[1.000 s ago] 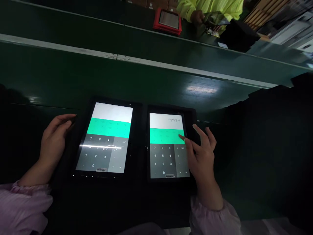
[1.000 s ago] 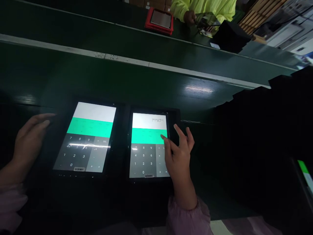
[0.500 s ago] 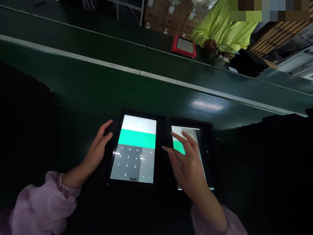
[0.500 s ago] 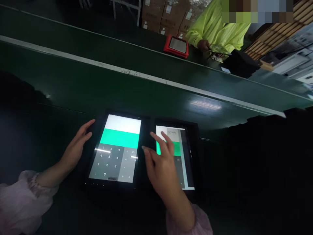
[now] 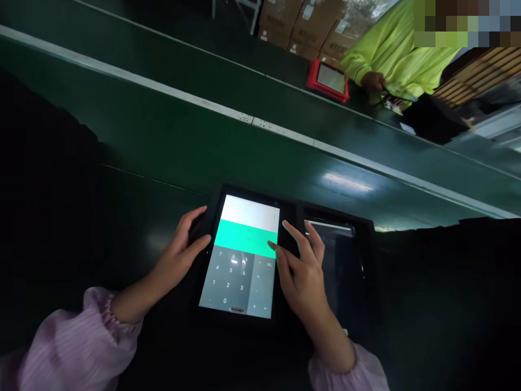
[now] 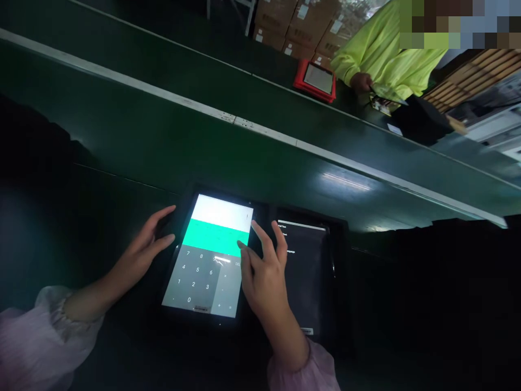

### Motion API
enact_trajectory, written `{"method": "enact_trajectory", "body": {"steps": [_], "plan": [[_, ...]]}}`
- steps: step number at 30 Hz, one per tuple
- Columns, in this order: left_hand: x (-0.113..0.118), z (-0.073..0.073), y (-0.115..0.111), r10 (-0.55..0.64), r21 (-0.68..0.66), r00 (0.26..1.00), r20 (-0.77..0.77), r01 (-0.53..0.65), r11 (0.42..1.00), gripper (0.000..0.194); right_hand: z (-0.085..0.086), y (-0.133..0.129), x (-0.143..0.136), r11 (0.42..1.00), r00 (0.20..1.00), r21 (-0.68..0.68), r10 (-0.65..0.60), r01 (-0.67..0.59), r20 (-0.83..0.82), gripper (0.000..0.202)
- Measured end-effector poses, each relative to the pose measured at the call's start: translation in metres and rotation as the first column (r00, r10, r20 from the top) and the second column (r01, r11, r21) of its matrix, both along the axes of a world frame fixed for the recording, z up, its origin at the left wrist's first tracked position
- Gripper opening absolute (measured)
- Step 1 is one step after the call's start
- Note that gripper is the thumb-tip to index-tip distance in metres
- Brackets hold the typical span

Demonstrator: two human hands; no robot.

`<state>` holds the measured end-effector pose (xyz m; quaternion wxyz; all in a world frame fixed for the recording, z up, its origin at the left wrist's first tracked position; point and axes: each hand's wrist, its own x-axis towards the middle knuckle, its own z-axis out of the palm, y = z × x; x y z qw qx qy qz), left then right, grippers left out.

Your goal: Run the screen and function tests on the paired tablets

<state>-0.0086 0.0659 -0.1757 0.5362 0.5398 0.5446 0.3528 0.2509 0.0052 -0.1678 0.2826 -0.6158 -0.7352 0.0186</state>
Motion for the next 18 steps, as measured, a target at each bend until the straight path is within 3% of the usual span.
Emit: {"method": "enact_trajectory", "body": {"steps": [3, 9, 14, 18], "plan": [[-0.001, -0.001, -0.001, -0.022, 0.018, 0.998, -0.062, 0.023, 1.000, 0.061, -0.001, 0.000, -0.002, 0.997, 0.997, -0.025, 0.072, -0.071, 0.023, 0.028], [0.001, -0.002, -0.002, -0.065, 0.005, 0.984, -0.164, 0.067, 0.998, 0.073, 0.000, -0.005, 0.000, 1.000, 1.000, 0.016, 0.003, -0.003, -0.015, 0.028], [0.009, -0.001, -0.003, -0.078, 0.063, 0.966, -0.245, 0.096, 0.993, 0.077, 0.004, -0.009, -0.021, 0.968, 0.968, -0.025, 0.250, -0.250, 0.006, 0.031], [0.013, 0.001, -0.004, -0.090, 0.104, 0.948, -0.306, 0.127, 0.987, 0.080, 0.005, -0.008, -0.030, 0.958, 0.957, -0.073, 0.284, -0.279, 0.064, 0.032]]}}
